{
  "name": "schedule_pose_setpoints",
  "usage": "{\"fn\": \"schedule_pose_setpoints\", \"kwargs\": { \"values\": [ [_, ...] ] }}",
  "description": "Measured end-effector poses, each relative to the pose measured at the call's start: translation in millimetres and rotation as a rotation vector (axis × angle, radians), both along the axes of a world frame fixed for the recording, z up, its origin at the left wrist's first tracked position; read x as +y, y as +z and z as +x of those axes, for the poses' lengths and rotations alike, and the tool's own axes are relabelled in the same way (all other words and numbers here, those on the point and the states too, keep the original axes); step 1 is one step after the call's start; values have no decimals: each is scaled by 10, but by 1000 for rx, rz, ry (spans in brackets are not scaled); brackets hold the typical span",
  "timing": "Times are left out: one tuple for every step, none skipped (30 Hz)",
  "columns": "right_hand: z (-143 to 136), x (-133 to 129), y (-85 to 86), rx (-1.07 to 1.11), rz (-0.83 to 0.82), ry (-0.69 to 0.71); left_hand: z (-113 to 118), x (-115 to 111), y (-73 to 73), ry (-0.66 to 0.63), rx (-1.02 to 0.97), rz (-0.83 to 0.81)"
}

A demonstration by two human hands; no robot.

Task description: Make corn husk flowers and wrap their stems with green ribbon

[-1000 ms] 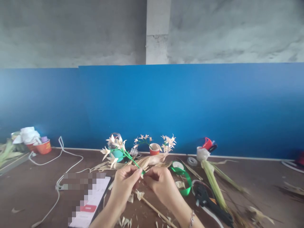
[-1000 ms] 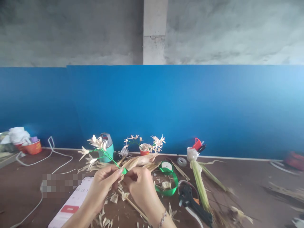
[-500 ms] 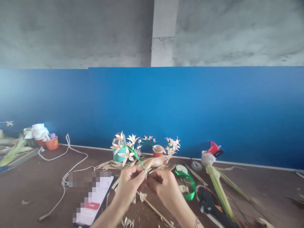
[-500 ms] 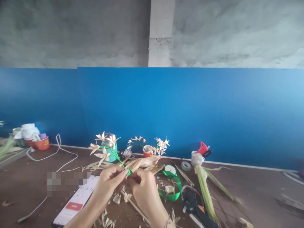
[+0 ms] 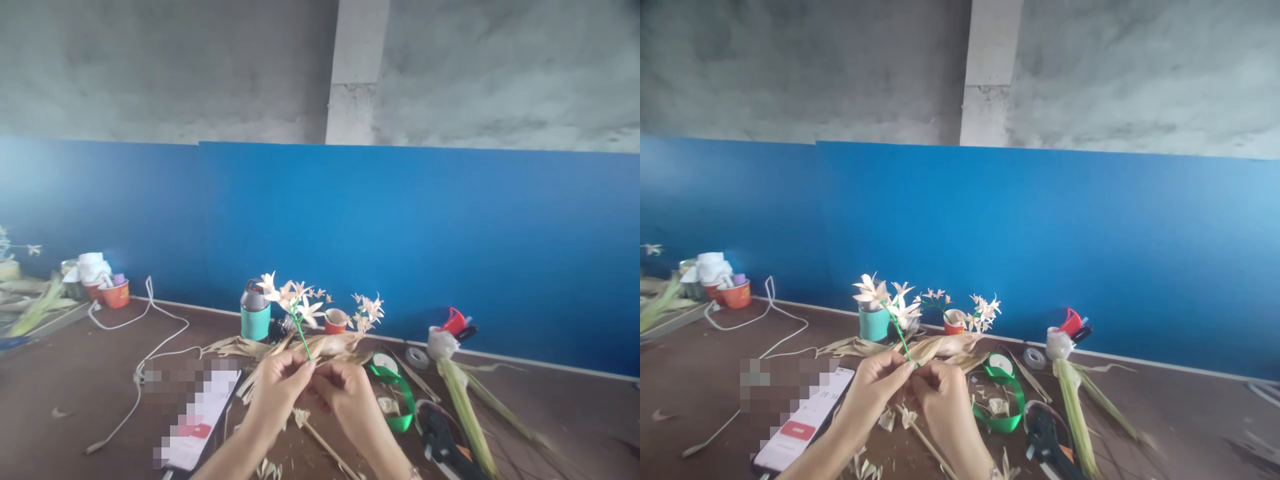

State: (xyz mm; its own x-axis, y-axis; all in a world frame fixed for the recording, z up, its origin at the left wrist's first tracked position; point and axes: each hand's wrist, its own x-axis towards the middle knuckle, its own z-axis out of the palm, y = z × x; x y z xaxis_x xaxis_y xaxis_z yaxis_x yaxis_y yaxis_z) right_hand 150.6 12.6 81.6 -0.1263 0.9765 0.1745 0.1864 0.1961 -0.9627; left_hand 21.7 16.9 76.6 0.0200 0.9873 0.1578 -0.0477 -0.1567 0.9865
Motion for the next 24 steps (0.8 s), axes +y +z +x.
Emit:
{"fn": "schedule_pose_setpoints", "kwargs": {
  "values": [
    [-2, -2, 10, -2, 4, -3, 5, -2, 4, 10, -5, 2],
    [-3, -5, 19, -4, 10, -4, 9, -5, 9, 19, -8, 5],
    [-4, -7, 26, -5, 16, -2, 10, -6, 14, 24, -9, 7],
    [-5, -8, 30, -4, 21, 3, 10, -7, 18, 23, -12, 7],
    [-5, -8, 31, 0, 22, 6, 9, -7, 21, 18, -15, 5],
    [-7, -7, 30, 6, 20, 8, 7, -5, 23, 13, -21, 0],
    [-9, -5, 28, 13, 13, 9, 6, -2, 23, 9, -27, -6],
    [-12, -2, 27, 19, 2, 8, 5, 1, 22, 8, -31, -12],
    [-14, 1, 26, 24, -10, 8, 5, 4, 21, 10, -33, -18],
    [-17, 4, 28, 27, -21, 9, 6, 7, 20, 14, -34, -21],
    [-18, 7, 30, 27, -30, 10, 6, 10, 19, 17, -33, -23],
    [-19, 9, 35, 26, -35, 12, 7, 13, 18, 18, -32, -23],
    [-19, 10, 40, 24, -40, 14, 7, 15, 18, 20, -30, -23],
    [-17, 11, 45, 24, -43, 20, 7, 17, 16, 20, -27, -22],
    [-16, 11, 50, 26, -46, 25, 7, 19, 14, 19, -23, -22],
    [-13, 11, 54, 29, -49, 30, 6, 20, 10, 18, -21, -24],
    [-11, 11, 56, 35, -50, 33, 7, 22, 5, 18, -20, -27],
    [-9, 11, 58, 39, -49, 36, 7, 23, 0, 18, -20, -32],
    [-8, 10, 59, 41, -47, 37, 8, 23, -4, 18, -19, -35],
    [-9, 9, 60, 43, -44, 38, 9, 22, -7, 19, -16, -38],
    [-9, 7, 62, 44, -42, 39, 10, 20, -7, 23, -13, -40],
    [-11, 4, 66, 46, -41, 40, 11, 17, -6, 26, -8, -43],
    [-13, 1, 70, 50, -42, 38, 12, 14, -2, 30, -6, -45],
    [-16, -2, 75, 53, -46, 35, 12, 11, 2, 33, -7, -47]
  ]
}}
